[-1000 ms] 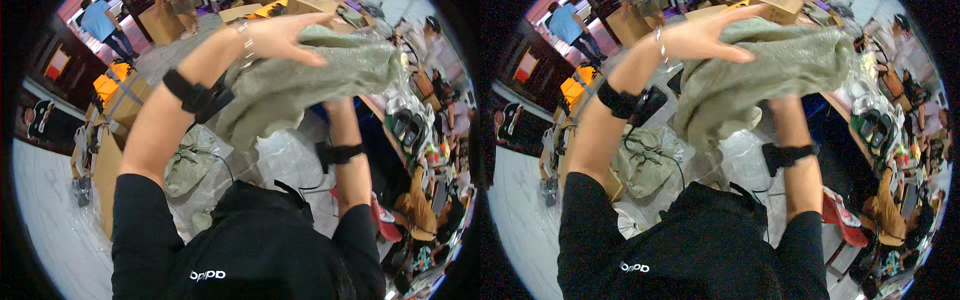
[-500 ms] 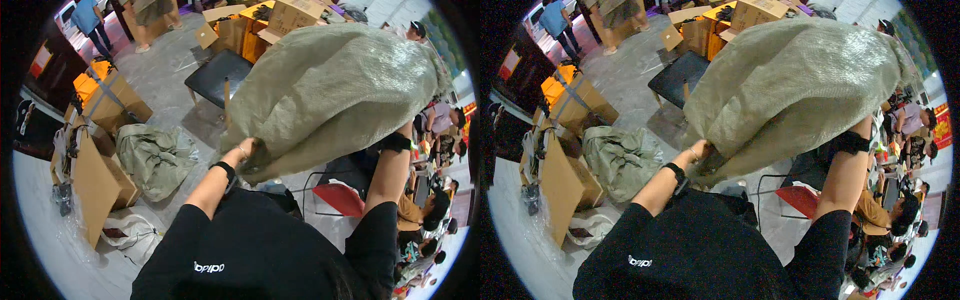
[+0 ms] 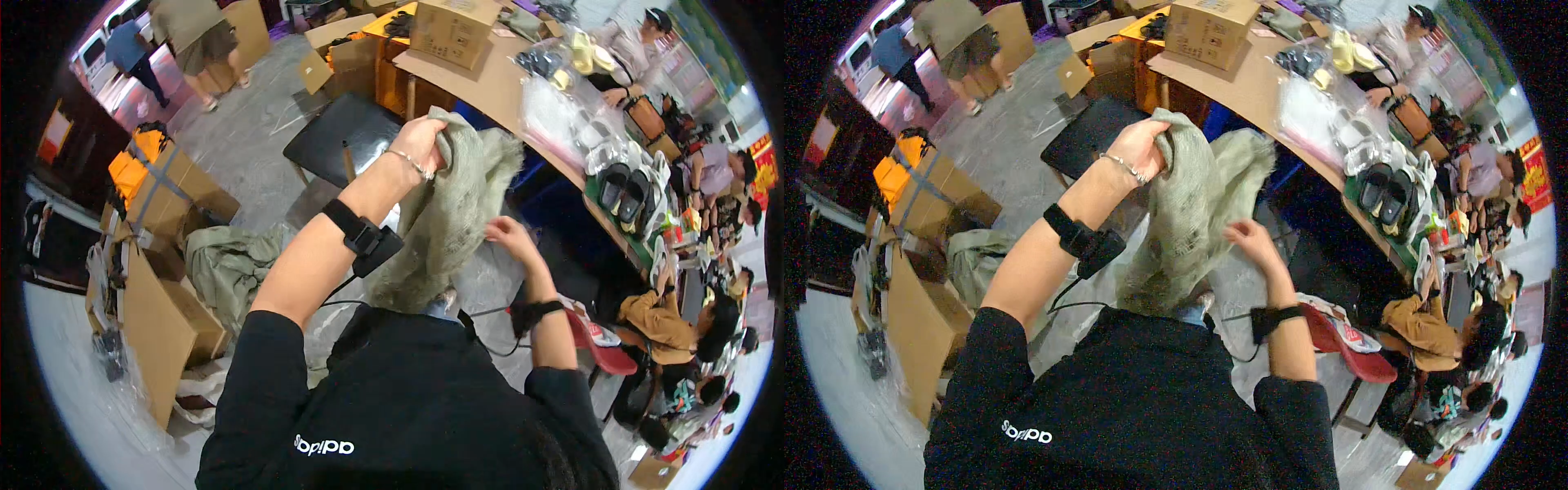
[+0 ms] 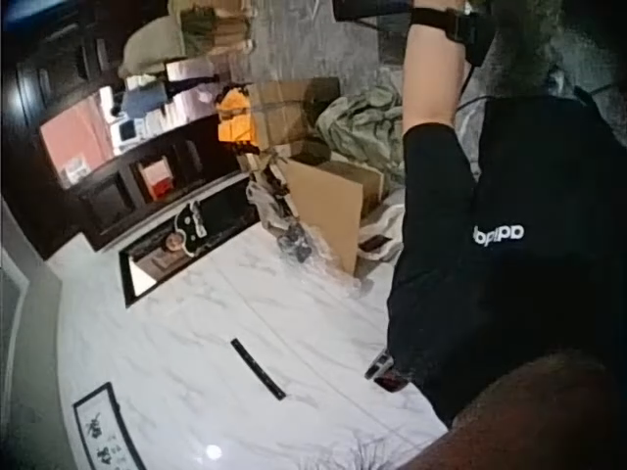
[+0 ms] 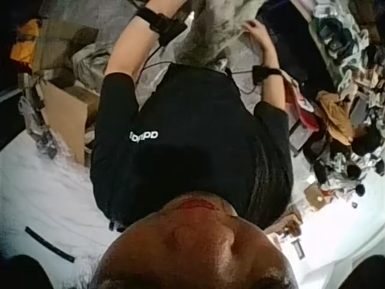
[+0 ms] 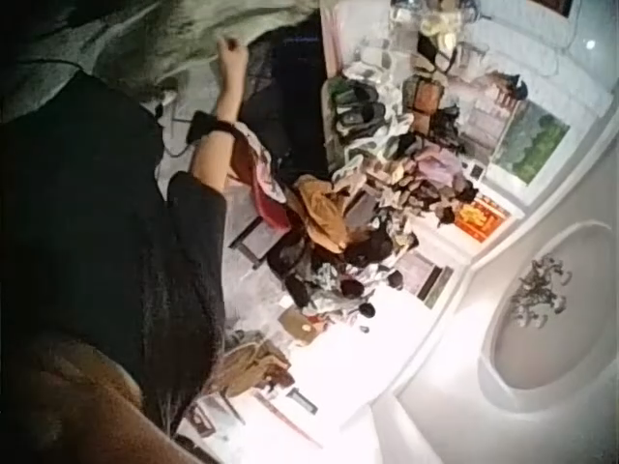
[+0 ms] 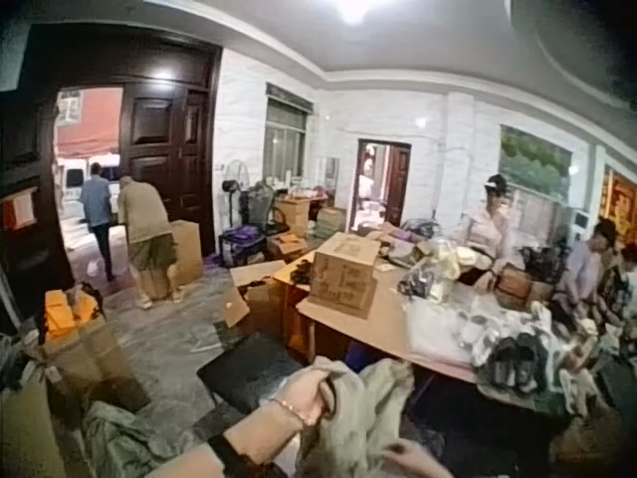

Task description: The recorder is seen gathering and packing various colors of sandals into plastic bags at a shoe manufacturing facility.

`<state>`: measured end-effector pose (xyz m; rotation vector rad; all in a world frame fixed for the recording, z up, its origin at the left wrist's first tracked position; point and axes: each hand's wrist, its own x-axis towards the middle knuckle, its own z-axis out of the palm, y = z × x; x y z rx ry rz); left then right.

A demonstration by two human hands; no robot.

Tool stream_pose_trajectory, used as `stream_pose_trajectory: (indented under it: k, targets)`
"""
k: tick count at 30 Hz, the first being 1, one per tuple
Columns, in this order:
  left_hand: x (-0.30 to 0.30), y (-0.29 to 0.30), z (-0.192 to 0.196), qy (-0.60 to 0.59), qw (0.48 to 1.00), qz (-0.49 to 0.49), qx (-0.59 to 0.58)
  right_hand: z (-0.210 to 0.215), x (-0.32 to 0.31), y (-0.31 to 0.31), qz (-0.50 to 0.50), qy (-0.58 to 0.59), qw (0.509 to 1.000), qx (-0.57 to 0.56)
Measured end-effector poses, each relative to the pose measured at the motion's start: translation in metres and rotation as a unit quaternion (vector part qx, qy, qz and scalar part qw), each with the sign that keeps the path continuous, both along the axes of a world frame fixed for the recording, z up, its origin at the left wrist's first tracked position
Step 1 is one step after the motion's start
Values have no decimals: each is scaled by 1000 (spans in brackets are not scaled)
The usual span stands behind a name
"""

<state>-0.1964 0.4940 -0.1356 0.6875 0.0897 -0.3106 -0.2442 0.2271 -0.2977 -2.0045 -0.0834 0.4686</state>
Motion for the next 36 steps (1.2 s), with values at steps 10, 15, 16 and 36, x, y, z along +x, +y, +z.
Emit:
stream_pose_trajectory:
  k: [10,15,16,36]
  targets:
    - [25,-76,-25,-105,978,-177,-36,81,-51,48,-204,-197,953,106]
    - [-33,-73,-112,-170,944,-211,186,50,-59,63,-275,-130,952,17]
    - [-43,-83,-105,-68,960,-230,145,37,-60,57,-273,-194,942,17]
    - [-74,-76,-108,-15,967,-122,222,7,-78,28,-438,-167,865,179]
